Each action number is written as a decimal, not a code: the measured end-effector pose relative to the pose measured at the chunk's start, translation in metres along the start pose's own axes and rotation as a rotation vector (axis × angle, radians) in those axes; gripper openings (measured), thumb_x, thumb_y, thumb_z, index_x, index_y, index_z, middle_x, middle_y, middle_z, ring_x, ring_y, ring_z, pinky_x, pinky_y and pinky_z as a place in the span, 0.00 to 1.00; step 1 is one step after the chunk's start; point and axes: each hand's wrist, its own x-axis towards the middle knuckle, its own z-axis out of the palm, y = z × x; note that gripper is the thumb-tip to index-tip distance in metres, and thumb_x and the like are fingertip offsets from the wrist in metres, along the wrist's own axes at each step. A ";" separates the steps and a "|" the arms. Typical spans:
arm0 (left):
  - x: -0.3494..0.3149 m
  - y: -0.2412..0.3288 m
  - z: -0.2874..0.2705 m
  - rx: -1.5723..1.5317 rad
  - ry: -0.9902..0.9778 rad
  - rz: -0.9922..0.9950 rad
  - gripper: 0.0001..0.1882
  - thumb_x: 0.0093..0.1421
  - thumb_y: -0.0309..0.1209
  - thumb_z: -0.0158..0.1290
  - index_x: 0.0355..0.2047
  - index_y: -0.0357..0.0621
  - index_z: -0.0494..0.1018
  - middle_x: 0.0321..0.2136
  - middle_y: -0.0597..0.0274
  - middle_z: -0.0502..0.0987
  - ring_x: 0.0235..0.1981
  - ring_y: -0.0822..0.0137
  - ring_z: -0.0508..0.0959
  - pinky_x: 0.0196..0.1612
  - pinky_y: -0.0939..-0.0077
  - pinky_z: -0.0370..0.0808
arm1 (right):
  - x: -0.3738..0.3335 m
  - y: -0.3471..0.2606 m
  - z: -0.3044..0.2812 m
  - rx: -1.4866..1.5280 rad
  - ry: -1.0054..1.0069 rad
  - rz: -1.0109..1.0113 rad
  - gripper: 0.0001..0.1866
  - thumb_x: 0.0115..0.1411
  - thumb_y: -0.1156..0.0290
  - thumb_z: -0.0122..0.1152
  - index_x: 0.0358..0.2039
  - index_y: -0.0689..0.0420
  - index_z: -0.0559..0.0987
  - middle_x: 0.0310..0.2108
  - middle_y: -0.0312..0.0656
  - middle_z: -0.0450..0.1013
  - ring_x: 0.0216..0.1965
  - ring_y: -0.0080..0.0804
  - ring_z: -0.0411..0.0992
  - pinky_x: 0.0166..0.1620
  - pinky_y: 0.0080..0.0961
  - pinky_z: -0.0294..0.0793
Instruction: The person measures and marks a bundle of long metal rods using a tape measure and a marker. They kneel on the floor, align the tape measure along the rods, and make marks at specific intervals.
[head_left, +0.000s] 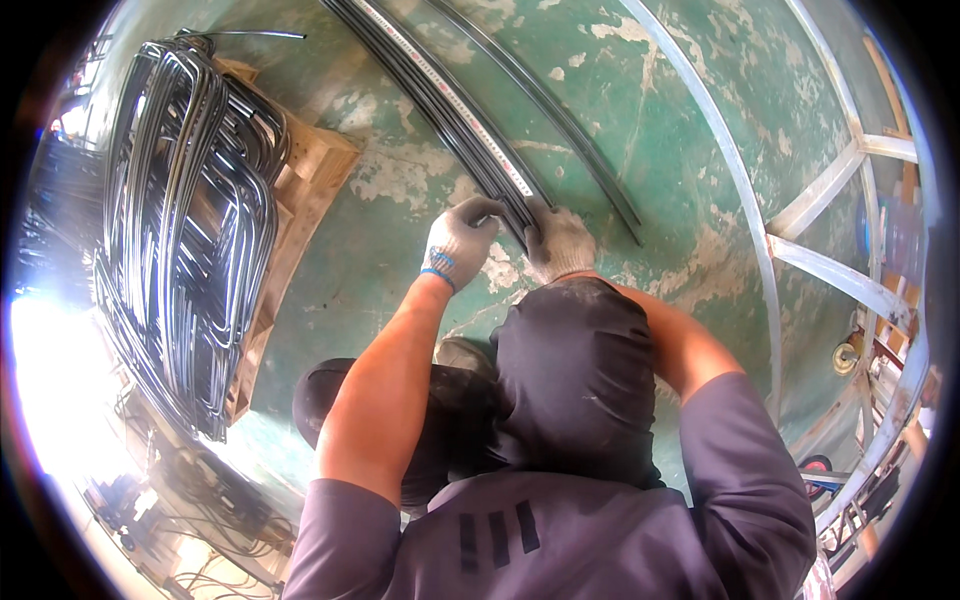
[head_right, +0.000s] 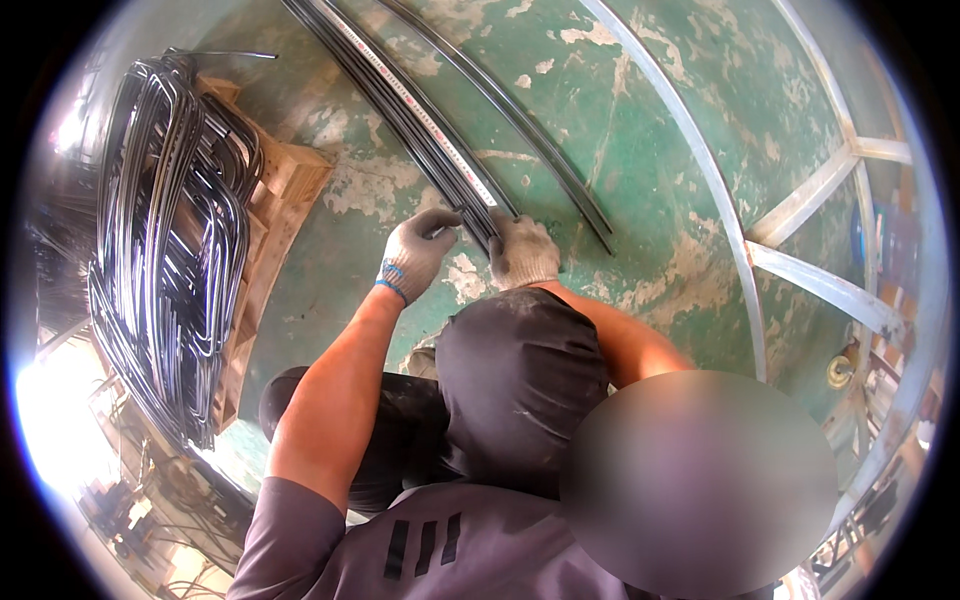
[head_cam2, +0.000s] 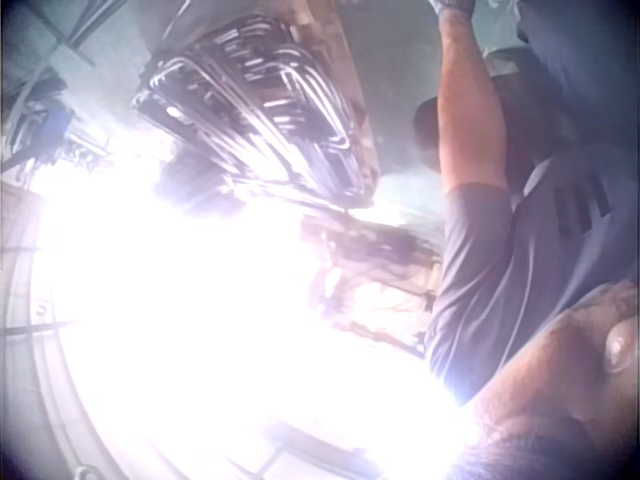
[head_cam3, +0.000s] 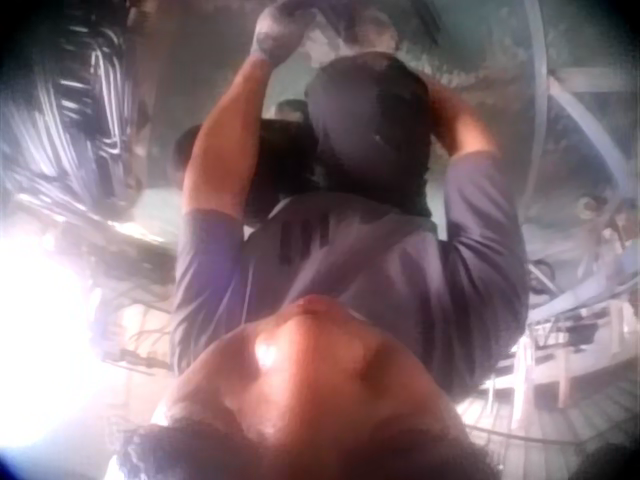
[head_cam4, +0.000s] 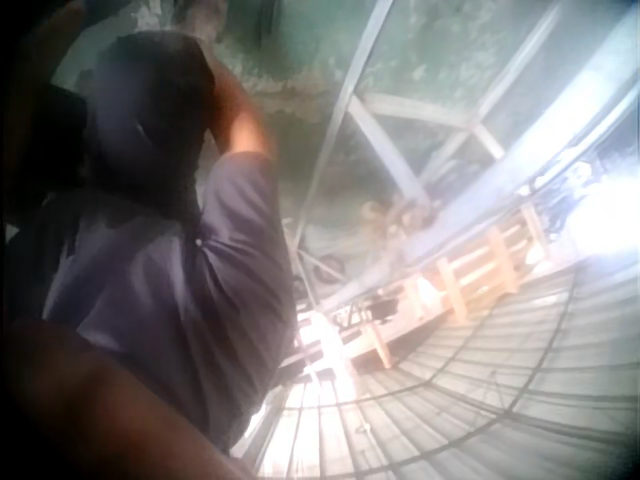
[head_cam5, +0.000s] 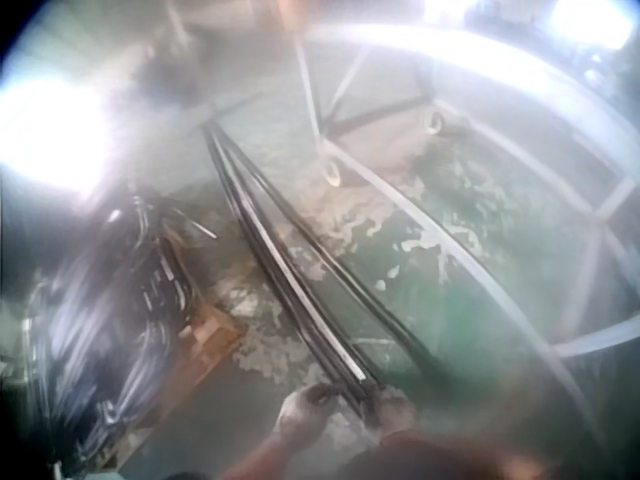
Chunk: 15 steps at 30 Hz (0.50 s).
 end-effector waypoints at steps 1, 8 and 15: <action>0.000 0.001 0.000 -0.004 -0.012 -0.010 0.16 0.68 0.27 0.58 0.54 0.39 0.85 0.50 0.54 0.89 0.56 0.64 0.86 0.61 0.69 0.80 | 0.000 -0.001 -0.002 -0.015 -0.016 -0.002 0.27 0.67 0.61 0.67 0.67 0.41 0.78 0.51 0.52 0.79 0.55 0.57 0.79 0.55 0.57 0.81; 0.005 -0.005 0.003 -0.021 -0.044 -0.039 0.15 0.69 0.27 0.58 0.53 0.39 0.85 0.51 0.55 0.89 0.56 0.64 0.86 0.61 0.69 0.79 | 0.006 0.002 0.004 -0.073 -0.005 -0.047 0.25 0.67 0.60 0.69 0.65 0.41 0.81 0.49 0.51 0.79 0.53 0.56 0.80 0.53 0.54 0.83; 0.014 -0.020 0.010 0.014 -0.003 0.051 0.16 0.67 0.30 0.58 0.52 0.45 0.87 0.48 0.53 0.90 0.50 0.60 0.89 0.56 0.67 0.81 | 0.007 -0.003 -0.004 -0.118 -0.072 -0.034 0.24 0.69 0.59 0.67 0.65 0.41 0.81 0.51 0.49 0.78 0.54 0.54 0.80 0.53 0.53 0.83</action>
